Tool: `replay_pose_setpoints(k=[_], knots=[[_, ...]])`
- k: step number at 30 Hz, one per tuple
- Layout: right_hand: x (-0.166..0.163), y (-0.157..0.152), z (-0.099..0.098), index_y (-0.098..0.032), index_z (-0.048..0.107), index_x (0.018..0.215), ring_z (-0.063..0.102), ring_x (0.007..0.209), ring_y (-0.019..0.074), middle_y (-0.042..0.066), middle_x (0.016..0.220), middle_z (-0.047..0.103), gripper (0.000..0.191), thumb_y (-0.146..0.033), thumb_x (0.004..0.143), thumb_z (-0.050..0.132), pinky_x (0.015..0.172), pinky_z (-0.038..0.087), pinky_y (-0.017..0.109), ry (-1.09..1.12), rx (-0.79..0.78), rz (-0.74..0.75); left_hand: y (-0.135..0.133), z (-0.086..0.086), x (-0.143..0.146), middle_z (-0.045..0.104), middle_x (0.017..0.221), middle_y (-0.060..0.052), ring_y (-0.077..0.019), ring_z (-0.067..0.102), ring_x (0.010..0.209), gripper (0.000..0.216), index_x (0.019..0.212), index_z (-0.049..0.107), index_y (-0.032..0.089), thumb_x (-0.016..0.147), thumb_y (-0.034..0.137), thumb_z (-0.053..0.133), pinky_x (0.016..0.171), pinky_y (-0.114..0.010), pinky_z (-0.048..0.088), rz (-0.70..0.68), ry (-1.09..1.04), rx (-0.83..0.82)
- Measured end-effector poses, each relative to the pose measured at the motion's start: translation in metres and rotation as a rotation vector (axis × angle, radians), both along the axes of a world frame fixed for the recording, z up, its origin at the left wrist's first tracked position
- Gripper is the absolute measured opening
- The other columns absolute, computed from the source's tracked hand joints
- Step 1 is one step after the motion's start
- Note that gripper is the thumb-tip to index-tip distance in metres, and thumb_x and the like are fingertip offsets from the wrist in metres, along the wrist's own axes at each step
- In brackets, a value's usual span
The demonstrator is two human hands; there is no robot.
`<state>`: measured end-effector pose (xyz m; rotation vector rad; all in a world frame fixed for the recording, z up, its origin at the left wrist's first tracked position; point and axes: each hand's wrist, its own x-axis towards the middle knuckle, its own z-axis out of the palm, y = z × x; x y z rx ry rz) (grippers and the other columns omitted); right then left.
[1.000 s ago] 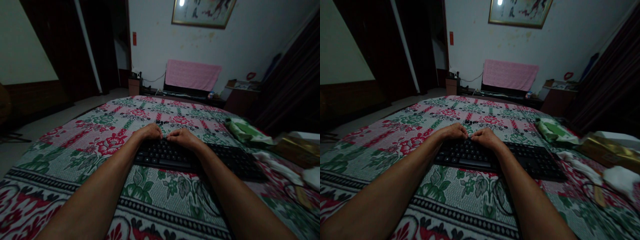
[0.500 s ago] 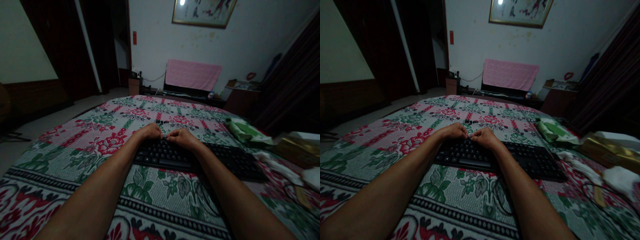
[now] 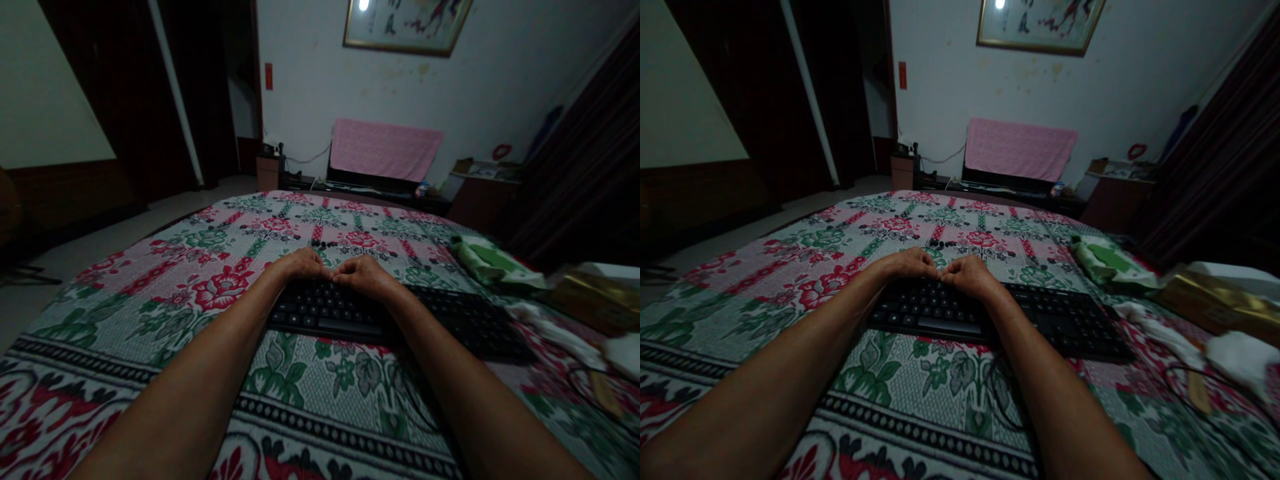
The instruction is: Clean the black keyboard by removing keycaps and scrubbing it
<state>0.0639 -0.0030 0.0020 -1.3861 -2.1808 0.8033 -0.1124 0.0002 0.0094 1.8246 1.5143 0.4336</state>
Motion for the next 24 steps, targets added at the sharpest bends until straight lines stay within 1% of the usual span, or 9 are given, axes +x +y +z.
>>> replay_pose_setpoints(k=[6,10,12,16,19,24], knots=[[0.003,0.002,-0.003,-0.013,0.071,0.075,0.056,0.062,0.0116,0.002,0.071,0.069,0.019,-0.030,0.070,0.063,0.059,0.042,0.021,0.057,-0.059,0.037,0.005,-0.008,0.001,0.042,0.045,0.006,-0.0076,0.035,0.045,0.023,0.057,0.059,0.015,0.056,0.037,0.066,0.044,-0.022,0.028,0.025,-0.034,-0.006],[0.003,0.003,-0.003,-0.013,0.070,0.073,0.056,0.062,0.0113,0.002,0.070,0.068,0.019,-0.031,0.069,0.064,0.058,0.041,0.021,0.042,-0.030,0.018,0.003,-0.007,0.003,0.045,0.047,0.005,-0.0082,0.039,0.047,0.021,0.059,0.060,0.015,0.056,0.035,0.066,0.044,-0.021,0.029,0.062,-0.029,-0.012],[0.002,0.003,-0.003,-0.014,0.069,0.070,0.054,0.060,0.0106,0.001,0.067,0.066,0.018,-0.031,0.068,0.064,0.055,0.040,0.020,0.020,-0.024,0.000,0.001,-0.005,0.004,0.046,0.047,0.005,-0.0083,0.039,0.047,0.021,0.059,0.060,0.015,0.056,0.035,0.066,0.044,-0.021,0.029,0.058,-0.023,-0.005],[0.000,0.002,-0.002,-0.014,0.067,0.065,0.049,0.054,0.0091,0.000,0.060,0.062,0.016,-0.029,0.067,0.063,0.050,0.036,0.019,0.008,-0.037,-0.024,0.003,-0.006,0.003,0.047,0.049,0.005,-0.0081,0.039,0.047,0.024,0.062,0.060,0.015,0.057,0.038,0.065,0.045,-0.020,0.029,-0.008,-0.002,0.009],[0.000,0.003,-0.004,-0.014,0.066,0.065,0.045,0.051,0.0077,-0.001,0.058,0.059,0.015,-0.029,0.066,0.062,0.048,0.034,0.019,0.032,-0.048,-0.009,0.006,-0.012,0.000,0.048,0.051,0.005,-0.0081,0.040,0.049,0.026,0.065,0.060,0.015,0.059,0.040,0.063,0.047,-0.020,0.031,-0.051,-0.009,0.027],[0.001,0.003,-0.006,-0.014,0.066,0.067,0.042,0.049,0.0070,-0.003,0.055,0.056,0.019,-0.031,0.067,0.059,0.046,0.030,0.019,0.013,-0.015,0.036,0.009,-0.018,-0.006,0.050,0.056,0.005,-0.0080,0.042,0.054,0.029,0.070,0.063,0.015,0.063,0.043,0.060,0.052,-0.018,0.034,-0.126,-0.043,0.068]])
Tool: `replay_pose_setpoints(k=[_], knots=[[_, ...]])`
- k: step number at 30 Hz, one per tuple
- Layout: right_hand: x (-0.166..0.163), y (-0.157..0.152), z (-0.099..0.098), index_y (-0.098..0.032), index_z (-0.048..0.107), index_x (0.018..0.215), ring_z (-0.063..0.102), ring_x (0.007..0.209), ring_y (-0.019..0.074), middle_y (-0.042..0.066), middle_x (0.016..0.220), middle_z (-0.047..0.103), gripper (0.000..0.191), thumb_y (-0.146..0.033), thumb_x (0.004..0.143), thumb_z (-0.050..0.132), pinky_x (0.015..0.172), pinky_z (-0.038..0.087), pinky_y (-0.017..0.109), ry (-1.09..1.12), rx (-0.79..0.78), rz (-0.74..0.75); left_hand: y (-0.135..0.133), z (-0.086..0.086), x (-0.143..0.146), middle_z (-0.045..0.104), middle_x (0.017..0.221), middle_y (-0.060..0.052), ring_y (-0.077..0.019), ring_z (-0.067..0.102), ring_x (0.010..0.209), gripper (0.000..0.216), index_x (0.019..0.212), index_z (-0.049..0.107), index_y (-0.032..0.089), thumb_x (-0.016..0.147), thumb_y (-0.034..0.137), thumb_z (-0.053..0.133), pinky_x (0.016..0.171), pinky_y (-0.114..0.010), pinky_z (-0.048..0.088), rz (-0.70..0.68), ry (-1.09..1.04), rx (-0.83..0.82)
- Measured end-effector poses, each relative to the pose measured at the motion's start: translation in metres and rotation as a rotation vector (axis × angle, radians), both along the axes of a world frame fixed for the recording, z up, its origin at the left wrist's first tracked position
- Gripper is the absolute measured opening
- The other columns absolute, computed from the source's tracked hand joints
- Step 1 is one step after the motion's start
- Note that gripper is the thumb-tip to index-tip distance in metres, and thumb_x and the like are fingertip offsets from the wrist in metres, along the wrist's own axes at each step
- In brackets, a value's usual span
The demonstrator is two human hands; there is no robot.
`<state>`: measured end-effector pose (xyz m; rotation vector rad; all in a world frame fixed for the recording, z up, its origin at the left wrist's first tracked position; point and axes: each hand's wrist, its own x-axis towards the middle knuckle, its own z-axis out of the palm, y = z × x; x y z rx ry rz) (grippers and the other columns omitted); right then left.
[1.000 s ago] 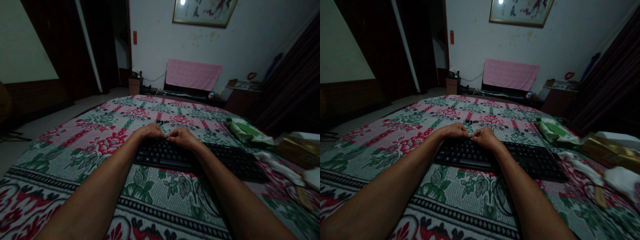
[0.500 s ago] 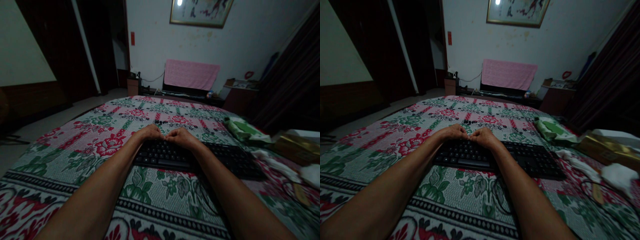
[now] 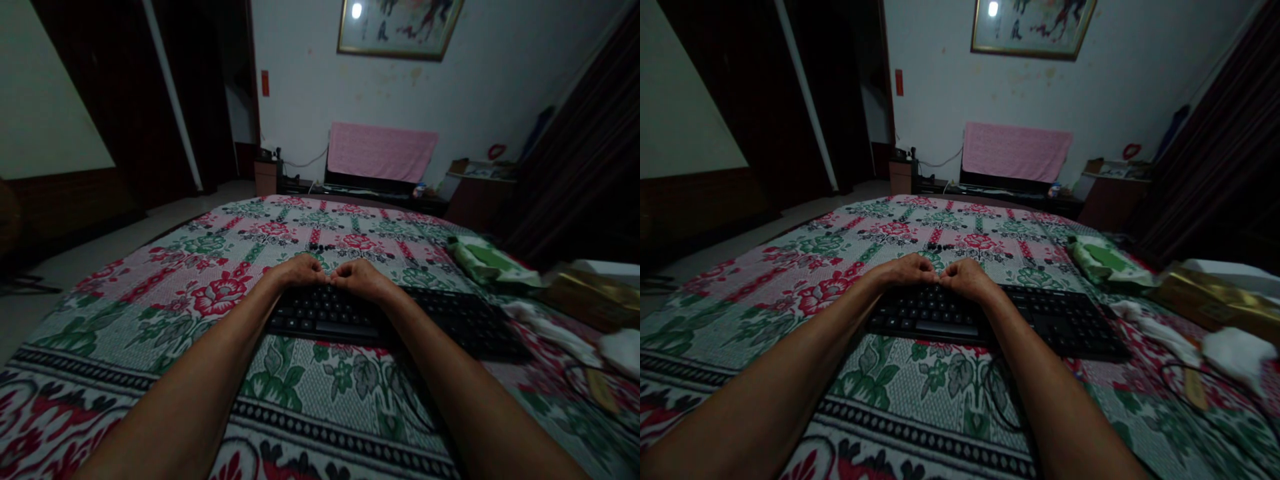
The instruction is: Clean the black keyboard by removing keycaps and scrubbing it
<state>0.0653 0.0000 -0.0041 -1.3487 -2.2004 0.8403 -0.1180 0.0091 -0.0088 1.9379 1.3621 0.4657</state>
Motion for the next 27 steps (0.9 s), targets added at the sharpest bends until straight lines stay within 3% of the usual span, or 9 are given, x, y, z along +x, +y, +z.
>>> replay_pose_setpoints(k=[7,16,27], knots=[[-0.002,-0.003,0.005,-0.013,0.068,0.071,0.044,0.051,0.0080,-0.002,0.057,0.058,0.020,-0.029,0.069,0.055,0.048,0.030,0.020,-0.095,0.043,0.026,-0.001,0.011,-0.003,0.051,0.054,0.005,-0.0075,0.041,0.052,0.020,0.075,0.066,0.015,0.067,0.028,0.054,0.052,-0.018,0.033,-0.010,0.114,-0.066],[-0.001,-0.005,0.008,-0.014,0.067,0.070,0.052,0.059,0.0107,0.000,0.064,0.062,0.018,-0.023,0.068,0.052,0.056,0.036,0.021,-0.112,0.236,0.043,-0.004,0.014,0.002,0.063,0.066,0.000,-0.0113,0.051,0.062,0.027,0.082,0.071,0.012,0.071,0.020,0.047,0.057,-0.020,0.037,-0.032,0.178,0.148],[0.004,-0.001,0.009,-0.014,0.067,0.075,0.056,0.061,0.0129,0.002,0.069,0.065,0.020,-0.030,0.068,0.056,0.056,0.040,0.022,0.063,0.131,-0.050,-0.009,0.027,0.007,0.069,0.076,-0.004,-0.0128,0.057,0.069,0.028,0.087,0.073,0.012,0.074,0.018,0.049,0.062,-0.020,0.039,-0.020,0.279,0.226]])
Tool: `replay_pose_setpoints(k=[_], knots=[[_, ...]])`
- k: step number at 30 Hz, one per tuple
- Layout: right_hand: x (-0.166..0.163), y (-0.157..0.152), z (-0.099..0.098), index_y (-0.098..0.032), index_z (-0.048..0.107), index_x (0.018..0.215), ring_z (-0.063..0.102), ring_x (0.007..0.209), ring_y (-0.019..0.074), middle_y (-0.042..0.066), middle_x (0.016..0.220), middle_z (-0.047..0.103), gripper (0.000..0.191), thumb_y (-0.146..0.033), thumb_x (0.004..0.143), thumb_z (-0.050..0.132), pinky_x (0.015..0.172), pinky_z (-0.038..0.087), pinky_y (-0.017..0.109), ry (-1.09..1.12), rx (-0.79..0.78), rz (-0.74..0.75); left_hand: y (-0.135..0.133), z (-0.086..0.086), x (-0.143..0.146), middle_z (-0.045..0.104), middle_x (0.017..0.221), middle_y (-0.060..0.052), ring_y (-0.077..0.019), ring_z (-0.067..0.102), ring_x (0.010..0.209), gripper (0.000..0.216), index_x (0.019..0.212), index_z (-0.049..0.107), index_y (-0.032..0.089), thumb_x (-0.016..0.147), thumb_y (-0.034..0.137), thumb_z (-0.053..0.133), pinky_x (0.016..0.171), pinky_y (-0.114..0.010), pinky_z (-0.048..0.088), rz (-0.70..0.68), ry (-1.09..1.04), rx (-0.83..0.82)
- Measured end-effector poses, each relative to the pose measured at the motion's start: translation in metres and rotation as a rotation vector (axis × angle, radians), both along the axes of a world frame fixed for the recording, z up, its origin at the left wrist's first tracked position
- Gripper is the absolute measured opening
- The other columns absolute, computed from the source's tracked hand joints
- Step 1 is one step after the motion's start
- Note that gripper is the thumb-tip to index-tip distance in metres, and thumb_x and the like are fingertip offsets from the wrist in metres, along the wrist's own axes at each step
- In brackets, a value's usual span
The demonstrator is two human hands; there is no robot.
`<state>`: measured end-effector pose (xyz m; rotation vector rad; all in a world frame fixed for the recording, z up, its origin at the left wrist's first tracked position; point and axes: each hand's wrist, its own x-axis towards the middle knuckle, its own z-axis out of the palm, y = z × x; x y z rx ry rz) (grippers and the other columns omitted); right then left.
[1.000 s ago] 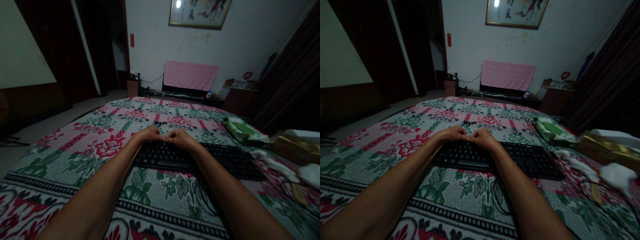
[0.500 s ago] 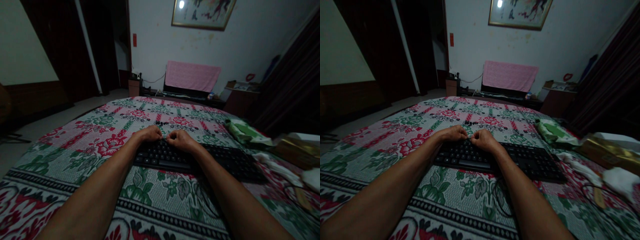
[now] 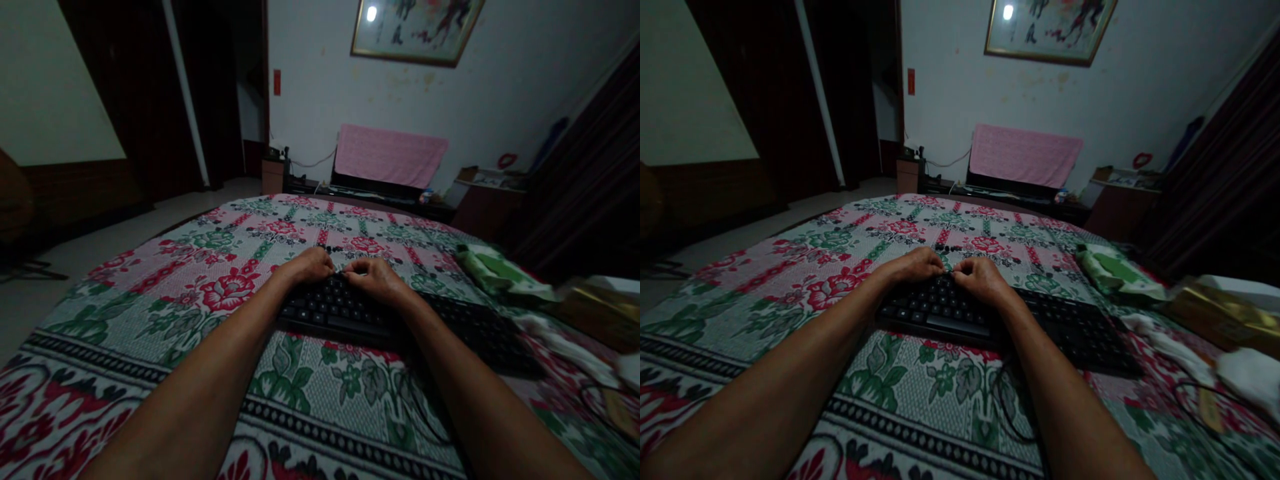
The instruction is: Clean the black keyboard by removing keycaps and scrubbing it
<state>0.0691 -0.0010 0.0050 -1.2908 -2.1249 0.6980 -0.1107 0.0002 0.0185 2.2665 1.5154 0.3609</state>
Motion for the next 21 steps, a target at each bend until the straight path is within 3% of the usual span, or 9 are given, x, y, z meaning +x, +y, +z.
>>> replay_pose_setpoints(k=[15,21], knots=[[0.0039,0.0046,-0.0006,-0.018,0.067,0.077,0.061,0.076,0.0165,0.003,0.080,0.068,0.015,-0.027,0.071,0.058,0.072,0.044,0.025,-0.090,0.098,0.068,0.0027,-0.0021,0.0002,0.071,0.081,-0.005,-0.0137,0.059,0.074,0.027,0.087,0.073,0.014,0.075,0.020,0.050,0.066,-0.019,0.040,0.017,-0.029,0.051],[0.0041,0.0037,0.0034,-0.017,0.068,0.076,0.059,0.072,0.0153,0.002,0.077,0.068,0.015,-0.027,0.071,0.058,0.069,0.043,0.025,-0.125,0.080,0.096,-0.0020,0.0025,0.0021,0.071,0.083,-0.006,-0.0143,0.060,0.077,0.028,0.088,0.073,0.013,0.075,0.019,0.049,0.066,-0.020,0.040,0.026,-0.014,0.021]])
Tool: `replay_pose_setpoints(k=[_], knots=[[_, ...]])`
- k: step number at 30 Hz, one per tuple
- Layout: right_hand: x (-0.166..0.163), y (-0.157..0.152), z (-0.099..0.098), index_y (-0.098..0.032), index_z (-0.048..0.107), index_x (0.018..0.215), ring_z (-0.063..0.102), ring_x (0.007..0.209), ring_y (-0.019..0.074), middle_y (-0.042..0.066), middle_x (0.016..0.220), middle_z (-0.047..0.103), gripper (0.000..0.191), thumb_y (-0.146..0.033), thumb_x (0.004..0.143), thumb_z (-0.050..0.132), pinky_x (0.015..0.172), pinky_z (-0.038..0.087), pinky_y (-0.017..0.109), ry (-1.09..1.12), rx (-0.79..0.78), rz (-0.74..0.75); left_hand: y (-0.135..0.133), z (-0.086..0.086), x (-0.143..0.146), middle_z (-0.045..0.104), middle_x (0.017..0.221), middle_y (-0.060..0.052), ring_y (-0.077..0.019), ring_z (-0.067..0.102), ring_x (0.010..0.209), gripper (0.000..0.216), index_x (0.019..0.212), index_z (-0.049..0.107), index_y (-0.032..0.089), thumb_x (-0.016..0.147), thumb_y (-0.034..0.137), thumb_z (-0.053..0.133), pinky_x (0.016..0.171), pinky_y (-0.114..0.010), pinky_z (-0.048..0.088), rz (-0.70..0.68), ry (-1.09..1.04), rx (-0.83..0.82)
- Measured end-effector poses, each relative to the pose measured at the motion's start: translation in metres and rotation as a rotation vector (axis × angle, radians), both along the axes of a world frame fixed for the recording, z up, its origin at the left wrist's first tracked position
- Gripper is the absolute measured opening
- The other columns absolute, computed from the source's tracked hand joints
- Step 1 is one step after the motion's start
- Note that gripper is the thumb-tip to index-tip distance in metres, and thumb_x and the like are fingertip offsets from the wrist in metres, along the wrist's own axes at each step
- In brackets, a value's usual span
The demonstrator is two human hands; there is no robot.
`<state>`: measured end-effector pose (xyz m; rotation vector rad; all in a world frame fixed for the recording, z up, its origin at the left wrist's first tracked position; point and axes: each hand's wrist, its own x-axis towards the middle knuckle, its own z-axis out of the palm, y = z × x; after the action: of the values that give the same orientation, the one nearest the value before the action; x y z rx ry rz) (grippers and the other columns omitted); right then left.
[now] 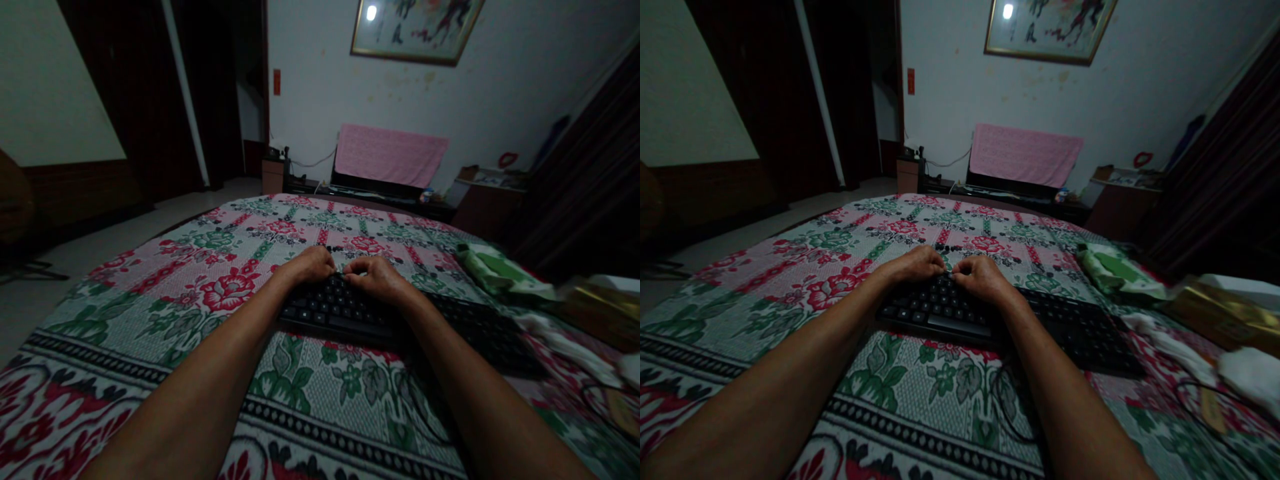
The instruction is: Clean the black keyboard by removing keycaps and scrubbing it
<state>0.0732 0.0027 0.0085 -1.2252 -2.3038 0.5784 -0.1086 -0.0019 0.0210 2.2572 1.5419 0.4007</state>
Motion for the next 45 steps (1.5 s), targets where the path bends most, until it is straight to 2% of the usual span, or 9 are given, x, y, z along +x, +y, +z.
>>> replay_pose_setpoints(k=[5,9,16,21,26,30,35,39,45], knots=[[0.000,-0.003,0.005,-0.015,0.069,0.075,0.056,0.066,0.0141,0.002,0.070,0.065,0.021,-0.031,0.072,0.055,0.061,0.041,0.023,0.006,-0.056,0.004,0.000,-0.001,0.001,0.071,0.083,-0.006,-0.0144,0.060,0.078,0.027,0.088,0.073,0.013,0.075,0.018,0.050,0.067,-0.020,0.041,0.002,-0.016,-0.009],[-0.003,-0.005,0.006,-0.014,0.068,0.070,0.051,0.062,0.0125,0.001,0.064,0.061,0.026,-0.037,0.071,0.056,0.055,0.037,0.022,0.047,-0.072,-0.072,0.001,-0.002,0.001,0.071,0.085,-0.007,-0.0147,0.061,0.079,0.027,0.088,0.073,0.013,0.074,0.017,0.050,0.069,-0.021,0.041,0.006,-0.022,0.016],[-0.003,-0.002,0.003,-0.015,0.059,0.062,0.039,0.049,0.0081,-0.003,0.052,0.048,0.026,-0.041,0.067,0.056,0.045,0.028,0.021,0.079,-0.176,-0.097,-0.005,0.004,0.006,0.071,0.090,-0.006,-0.0156,0.061,0.085,0.028,0.091,0.072,0.014,0.075,0.015,0.050,0.073,-0.021,0.042,0.015,0.022,0.013],[-0.002,-0.001,0.006,-0.017,0.054,0.060,0.037,0.047,0.0071,-0.004,0.050,0.045,0.020,-0.036,0.066,0.055,0.043,0.027,0.020,0.089,-0.244,-0.084,-0.004,0.000,0.008,0.071,0.086,-0.006,-0.0161,0.060,0.082,0.028,0.090,0.073,0.014,0.076,0.019,0.049,0.072,-0.022,0.042,-0.006,0.024,0.033],[-0.005,-0.007,0.013,-0.017,0.054,0.056,0.034,0.041,0.0064,-0.005,0.045,0.045,0.010,-0.025,0.062,0.057,0.041,0.025,0.021,0.082,-0.365,-0.168,-0.007,0.000,0.010,0.070,0.081,-0.005,-0.0152,0.059,0.077,0.027,0.087,0.073,0.012,0.076,0.019,0.049,0.068,-0.021,0.040,-0.028,0.031,0.035],[-0.009,-0.010,0.016,-0.017,0.052,0.052,0.030,0.038,0.0058,-0.005,0.040,0.041,0.011,-0.020,0.062,0.056,0.039,0.023,0.021,0.083,-0.411,-0.221,-0.009,0.001,0.013,0.070,0.079,-0.006,-0.0152,0.059,0.076,0.026,0.086,0.072,0.011,0.077,0.018,0.049,0.065,-0.021,0.039,-0.032,0.014,0.021],[-0.008,-0.008,0.013,-0.018,0.050,0.050,0.031,0.038,0.0061,-0.005,0.039,0.041,0.013,-0.020,0.061,0.057,0.039,0.024,0.021,0.052,-0.363,-0.254,-0.008,-0.001,0.015,0.070,0.079,-0.005,-0.0147,0.059,0.077,0.025,0.085,0.072,0.012,0.077,0.018,0.050,0.067,-0.021,0.039,-0.024,-0.002,0.001],[-0.003,-0.008,0.012,-0.017,0.053,0.053,0.032,0.039,0.0056,-0.005,0.041,0.043,0.012,-0.023,0.063,0.056,0.038,0.025,0.020,0.041,-0.365,-0.199,-0.008,-0.003,0.015,0.070,0.079,-0.005,-0.0142,0.058,0.075,0.026,0.085,0.072,0.013,0.076,0.018,0.049,0.066,-0.021,0.039,-0.045,0.006,0.018],[-0.004,-0.008,0.006,-0.015,0.058,0.058,0.041,0.047,0.0065,-0.004,0.049,0.049,0.010,-0.022,0.064,0.057,0.043,0.029,0.018,-0.073,-0.244,-0.140,-0.009,-0.008,0.016,0.066,0.071,-0.002,-0.0123,0.053,0.067,0.027,0.082,0.072,0.014,0.073,0.017,0.047,0.060,-0.020,0.036,-0.067,0.025,-0.005]])
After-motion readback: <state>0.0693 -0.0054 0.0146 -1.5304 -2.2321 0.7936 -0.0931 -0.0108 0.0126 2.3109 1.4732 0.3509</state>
